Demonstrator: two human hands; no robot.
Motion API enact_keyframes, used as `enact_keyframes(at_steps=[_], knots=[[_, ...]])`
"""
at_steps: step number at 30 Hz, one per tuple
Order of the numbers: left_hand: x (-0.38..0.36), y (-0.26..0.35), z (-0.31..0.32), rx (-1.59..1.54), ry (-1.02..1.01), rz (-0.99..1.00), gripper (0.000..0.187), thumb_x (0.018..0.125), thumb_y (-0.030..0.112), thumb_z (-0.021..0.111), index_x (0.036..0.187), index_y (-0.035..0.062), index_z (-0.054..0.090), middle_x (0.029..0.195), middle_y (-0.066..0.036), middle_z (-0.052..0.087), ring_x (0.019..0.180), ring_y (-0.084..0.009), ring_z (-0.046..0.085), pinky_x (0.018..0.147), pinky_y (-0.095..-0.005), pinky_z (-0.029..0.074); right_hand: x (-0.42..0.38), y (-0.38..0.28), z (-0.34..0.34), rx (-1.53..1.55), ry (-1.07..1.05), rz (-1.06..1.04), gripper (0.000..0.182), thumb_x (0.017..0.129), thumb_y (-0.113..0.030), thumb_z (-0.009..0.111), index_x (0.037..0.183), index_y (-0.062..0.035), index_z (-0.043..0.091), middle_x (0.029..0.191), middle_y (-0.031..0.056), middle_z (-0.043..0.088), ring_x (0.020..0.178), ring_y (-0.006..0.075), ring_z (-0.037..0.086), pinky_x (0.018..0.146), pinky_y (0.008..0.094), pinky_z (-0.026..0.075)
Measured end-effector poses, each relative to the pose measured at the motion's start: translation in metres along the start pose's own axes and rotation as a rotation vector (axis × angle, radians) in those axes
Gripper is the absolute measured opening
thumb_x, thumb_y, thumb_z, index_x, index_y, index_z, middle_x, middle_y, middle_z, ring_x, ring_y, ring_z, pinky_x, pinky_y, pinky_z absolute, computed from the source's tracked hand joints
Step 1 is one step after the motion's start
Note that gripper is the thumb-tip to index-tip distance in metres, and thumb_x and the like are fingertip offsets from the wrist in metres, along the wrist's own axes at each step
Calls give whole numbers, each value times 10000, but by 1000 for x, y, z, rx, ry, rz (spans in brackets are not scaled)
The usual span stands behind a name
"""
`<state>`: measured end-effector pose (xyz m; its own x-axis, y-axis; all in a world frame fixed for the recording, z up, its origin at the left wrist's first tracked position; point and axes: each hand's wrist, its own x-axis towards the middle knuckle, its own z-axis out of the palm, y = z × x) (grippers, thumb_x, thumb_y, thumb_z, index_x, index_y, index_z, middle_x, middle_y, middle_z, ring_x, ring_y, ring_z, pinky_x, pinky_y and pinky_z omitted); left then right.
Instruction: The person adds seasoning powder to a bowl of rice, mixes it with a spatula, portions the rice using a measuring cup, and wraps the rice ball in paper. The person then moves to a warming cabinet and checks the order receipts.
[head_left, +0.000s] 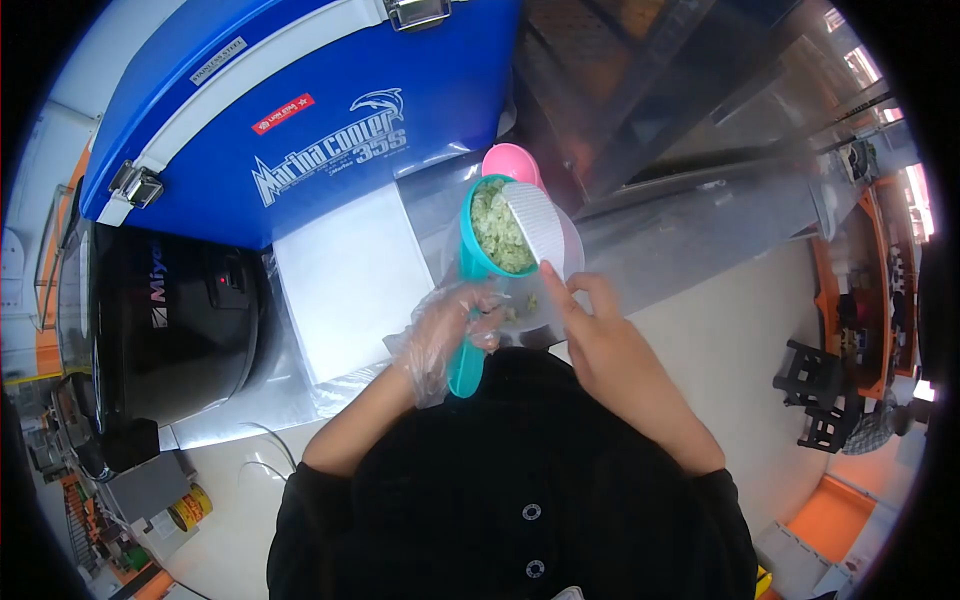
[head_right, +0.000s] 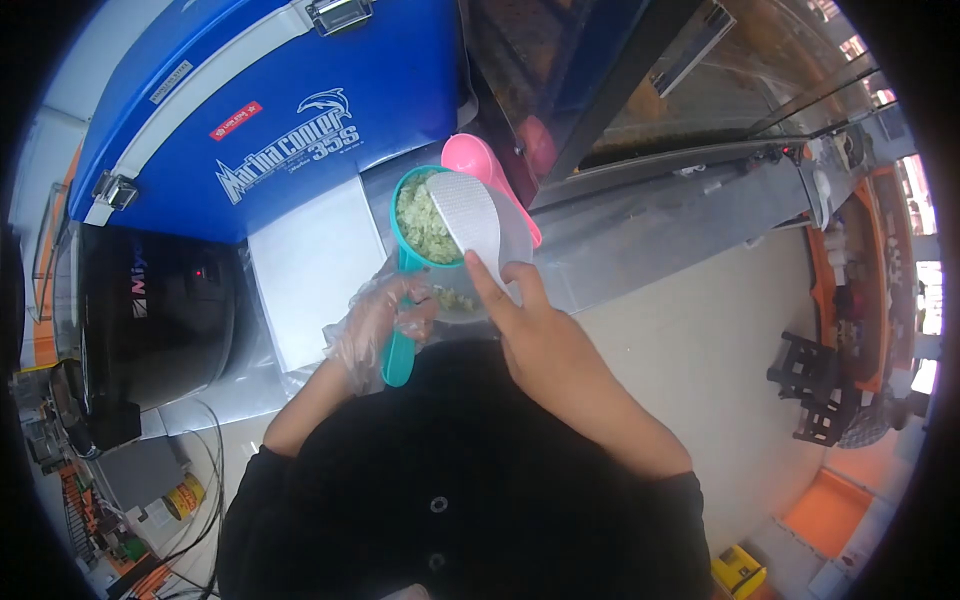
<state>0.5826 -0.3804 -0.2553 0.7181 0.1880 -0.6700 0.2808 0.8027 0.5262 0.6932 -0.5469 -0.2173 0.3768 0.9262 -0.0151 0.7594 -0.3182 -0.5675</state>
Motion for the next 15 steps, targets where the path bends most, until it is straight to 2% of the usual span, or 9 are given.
enact_keyframes(at_steps=[3, 5, 6, 9, 12, 13, 15], knots=[[-7, -1, 3, -5, -81, 6, 96, 904, 176, 473, 895, 98, 419, 612, 4, 366, 511, -86, 361, 477, -222, 326, -4, -3, 3, 55, -77, 40, 753, 772, 88, 490, 1441, -179, 270, 1144, 215, 398, 708, 387, 584, 656, 432, 495], [-6, -4, -7, -60, -195, -23, 104, 889, 148, 497, 911, 80, 422, 622, 1, 370, 536, -94, 373, 490, -228, 347, -6, -3, 0, -2, -94, 27, 739, 773, 87, 485, 1436, -169, 282, 1133, 196, 408, 747, 390, 585, 653, 436, 493], [-7, -3, -7, -72, -180, -22, 100, 891, 147, 496, 905, 83, 420, 615, 3, 368, 527, -93, 366, 485, -225, 340, -8, -2, -1, -31, -101, 22, 733, 773, 86, 483, 1434, -164, 288, 1128, 187, 413, 767, 392, 585, 651, 439, 492], [-12, 3, -4, -127, -183, 2, 78, 894, 136, 480, 902, 85, 422, 617, 10, 364, 504, -78, 347, 462, -204, 323, -10, 12, -7, 83, 53, -8, 699, 781, 82, 480, 1421, -144, 316, 1090, 173, 467, 773, 382, 578, 663, 406, 497], [-14, 6, -9, -217, -264, 31, 55, 893, 115, 450, 916, 68, 436, 659, 17, 368, 492, -47, 337, 430, -174, 317, -12, 27, -11, 220, 289, 93, 638, 812, 72, 467, 1410, -106, 337, 1061, 172, 530, 813, 331, 591, 721, 349, 490], [-12, 3, -15, -246, -284, 22, 52, 893, 113, 447, 911, 65, 439, 667, 19, 370, 492, -43, 339, 423, -171, 318, -13, 27, -13, 434, 327, 191, 575, 856, 20, 467, 1408, -66, 333, 1113, 189, 559, 911, 290, 600, 792, 340, 459], [-7, -1, -25, -334, -329, -26, 50, 895, 108, 442, 905, 59, 444, 672, 23, 367, 490, -42, 344, 419, -169, 321, -14, 31, -14, 598, 347, 212, 526, 884, -25, 463, 1397, -48, 352, 1186, 192, 547, 995, 269, 592, 827, 342, 448]])
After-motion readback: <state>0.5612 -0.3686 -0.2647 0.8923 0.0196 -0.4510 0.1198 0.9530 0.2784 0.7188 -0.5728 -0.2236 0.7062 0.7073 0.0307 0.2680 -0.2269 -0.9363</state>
